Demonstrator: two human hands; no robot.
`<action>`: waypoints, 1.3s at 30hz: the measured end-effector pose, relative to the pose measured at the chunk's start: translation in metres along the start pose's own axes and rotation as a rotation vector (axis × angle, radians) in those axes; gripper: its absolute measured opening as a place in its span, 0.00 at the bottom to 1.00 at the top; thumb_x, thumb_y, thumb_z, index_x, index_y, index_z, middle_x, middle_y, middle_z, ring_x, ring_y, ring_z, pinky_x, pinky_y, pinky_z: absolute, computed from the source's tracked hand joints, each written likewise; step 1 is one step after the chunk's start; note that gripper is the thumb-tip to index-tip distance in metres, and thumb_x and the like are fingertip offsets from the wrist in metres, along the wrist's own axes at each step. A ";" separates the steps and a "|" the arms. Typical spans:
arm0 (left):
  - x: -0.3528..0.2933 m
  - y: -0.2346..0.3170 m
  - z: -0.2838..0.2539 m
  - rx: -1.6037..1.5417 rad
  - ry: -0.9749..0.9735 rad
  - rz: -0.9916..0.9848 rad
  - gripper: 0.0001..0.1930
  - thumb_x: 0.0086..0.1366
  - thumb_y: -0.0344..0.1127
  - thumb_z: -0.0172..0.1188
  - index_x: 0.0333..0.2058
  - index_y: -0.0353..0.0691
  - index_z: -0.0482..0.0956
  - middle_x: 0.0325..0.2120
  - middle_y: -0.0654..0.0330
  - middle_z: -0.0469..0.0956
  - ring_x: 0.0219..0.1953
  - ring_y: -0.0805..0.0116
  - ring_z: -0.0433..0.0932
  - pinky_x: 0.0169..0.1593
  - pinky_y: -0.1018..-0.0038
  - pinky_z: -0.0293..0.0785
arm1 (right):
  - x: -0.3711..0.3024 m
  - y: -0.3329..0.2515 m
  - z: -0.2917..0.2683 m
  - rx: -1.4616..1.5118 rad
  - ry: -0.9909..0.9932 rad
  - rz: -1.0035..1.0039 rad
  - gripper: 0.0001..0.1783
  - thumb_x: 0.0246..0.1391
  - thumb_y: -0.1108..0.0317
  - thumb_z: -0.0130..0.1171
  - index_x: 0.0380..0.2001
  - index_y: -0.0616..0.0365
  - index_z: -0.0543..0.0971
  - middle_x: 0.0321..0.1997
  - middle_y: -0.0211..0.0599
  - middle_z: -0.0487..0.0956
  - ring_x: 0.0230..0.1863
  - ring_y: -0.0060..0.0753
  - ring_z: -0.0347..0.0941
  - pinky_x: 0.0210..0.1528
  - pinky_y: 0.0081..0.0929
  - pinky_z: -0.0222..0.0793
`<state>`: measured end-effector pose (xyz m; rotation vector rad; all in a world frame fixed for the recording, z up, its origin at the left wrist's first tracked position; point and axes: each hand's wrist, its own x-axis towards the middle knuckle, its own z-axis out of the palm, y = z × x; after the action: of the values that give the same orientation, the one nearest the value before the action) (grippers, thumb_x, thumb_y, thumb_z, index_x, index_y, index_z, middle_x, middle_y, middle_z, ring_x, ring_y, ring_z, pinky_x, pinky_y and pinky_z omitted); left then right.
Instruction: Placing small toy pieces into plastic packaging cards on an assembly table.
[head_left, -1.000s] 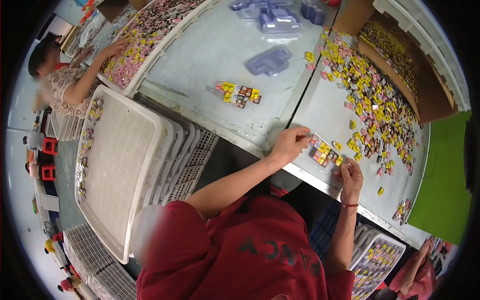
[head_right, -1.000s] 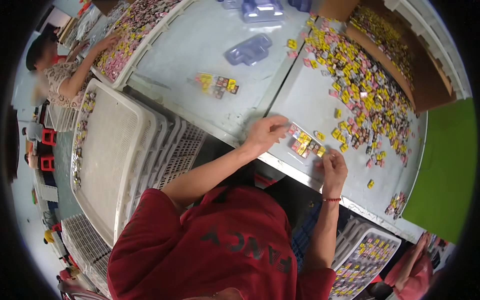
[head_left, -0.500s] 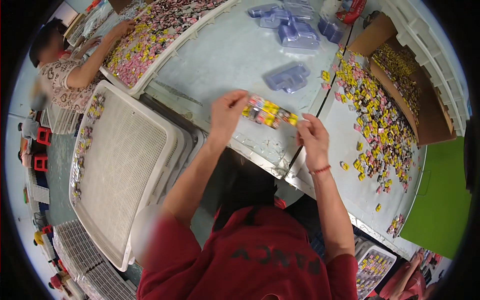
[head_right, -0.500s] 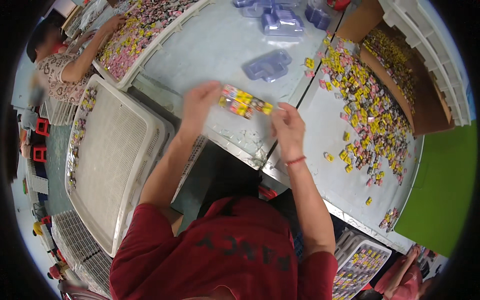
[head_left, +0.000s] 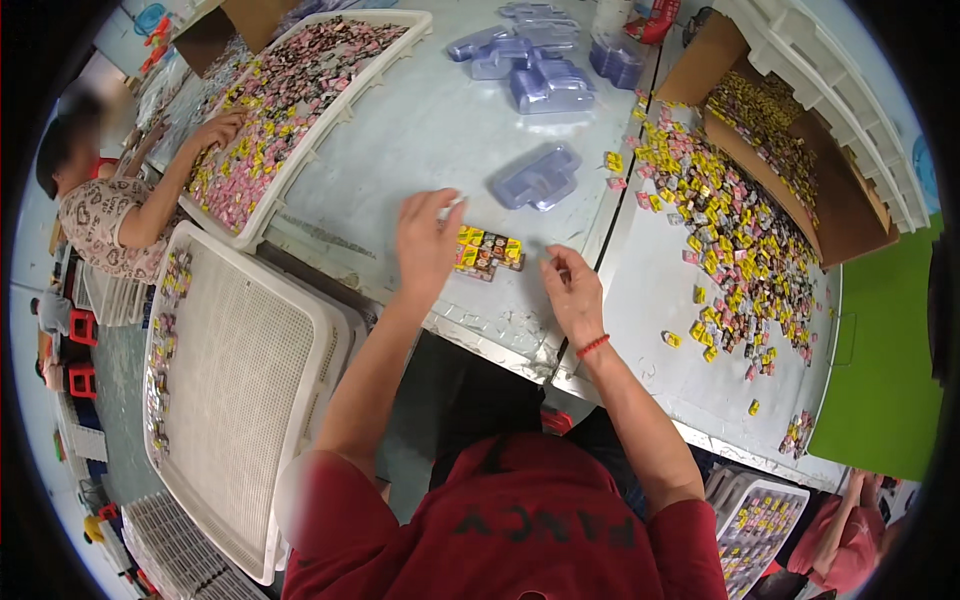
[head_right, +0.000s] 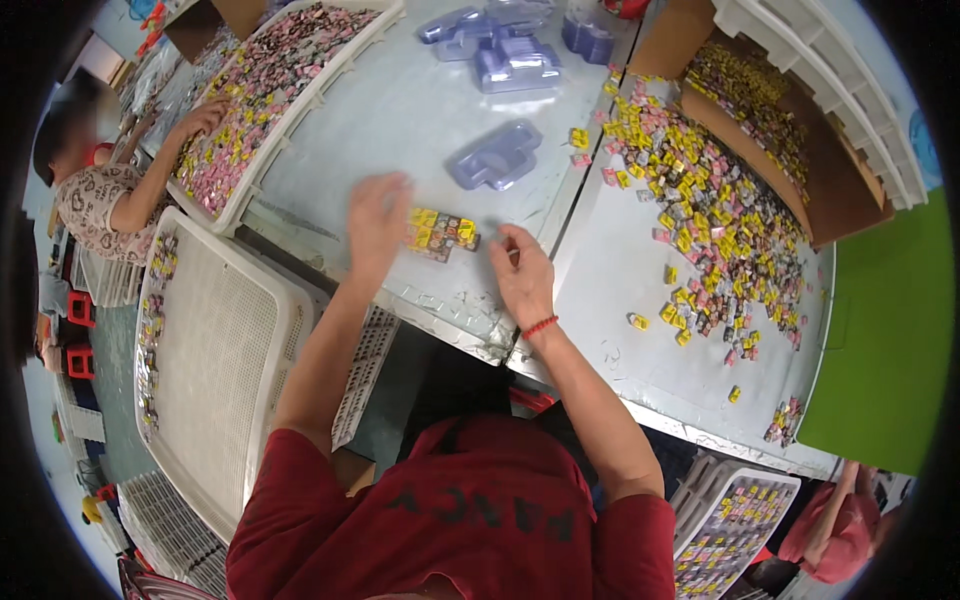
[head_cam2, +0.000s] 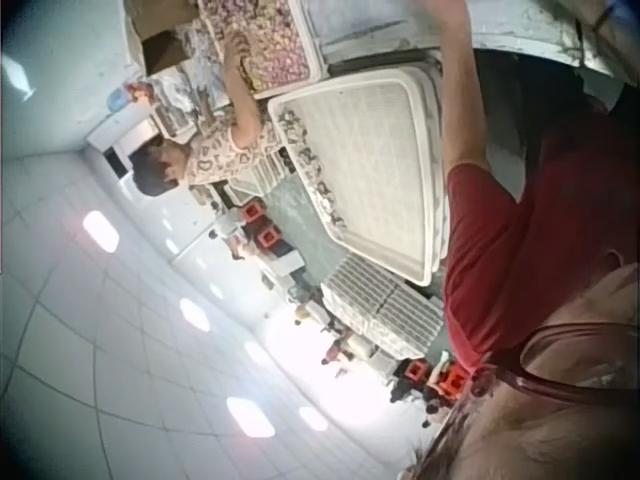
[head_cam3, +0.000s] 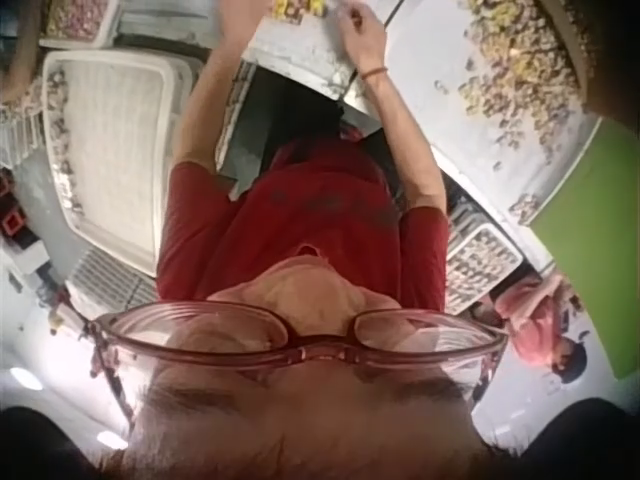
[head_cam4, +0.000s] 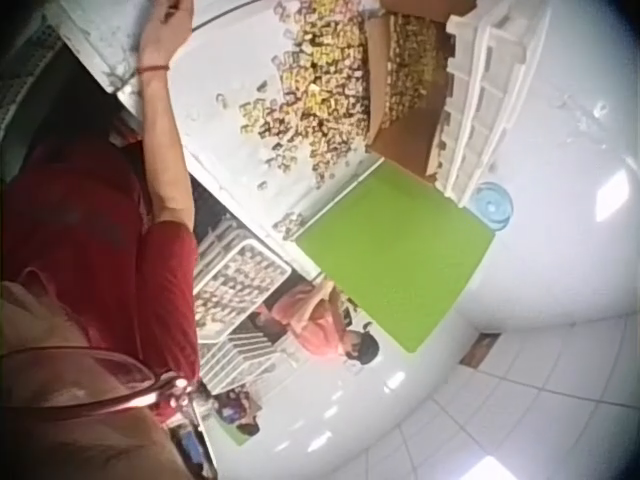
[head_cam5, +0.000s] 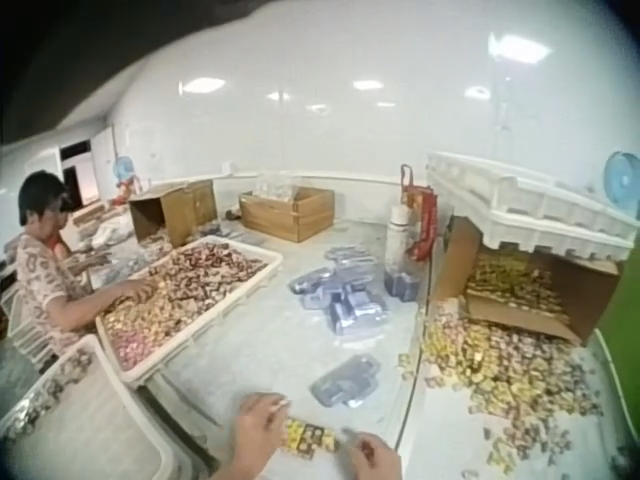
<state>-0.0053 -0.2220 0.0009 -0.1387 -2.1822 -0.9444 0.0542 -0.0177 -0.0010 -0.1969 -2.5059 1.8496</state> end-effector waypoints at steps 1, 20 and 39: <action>0.007 0.016 0.017 -0.027 -0.104 0.072 0.09 0.53 0.31 0.65 0.34 0.38 0.80 0.32 0.54 0.77 0.37 0.56 0.75 0.43 0.63 0.71 | -0.009 0.003 -0.008 -0.079 0.003 -0.025 0.15 0.55 0.68 0.58 0.45 0.61 0.76 0.29 0.32 0.75 0.28 0.23 0.70 0.32 0.22 0.68; 0.029 0.036 0.115 0.211 -0.490 0.358 0.13 0.51 0.43 0.67 0.23 0.38 0.80 0.25 0.52 0.79 0.32 0.50 0.75 0.37 0.61 0.73 | -0.073 0.044 -0.074 -0.078 -0.104 -0.097 0.11 0.55 0.74 0.57 0.42 0.61 0.78 0.32 0.38 0.80 0.30 0.24 0.75 0.35 0.22 0.71; 0.057 0.026 0.102 -0.124 -0.734 0.227 0.04 0.54 0.31 0.63 0.27 0.37 0.82 0.26 0.54 0.79 0.32 0.54 0.75 0.38 0.64 0.71 | 0.198 0.039 -0.084 -1.162 0.317 -0.453 0.27 0.54 0.46 0.52 0.51 0.53 0.74 0.59 0.42 0.67 0.63 0.53 0.55 0.63 0.60 0.45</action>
<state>-0.0974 -0.1450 0.0082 -0.8946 -2.6732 -0.9945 -0.1315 0.0960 -0.0250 0.0722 -2.6999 0.0762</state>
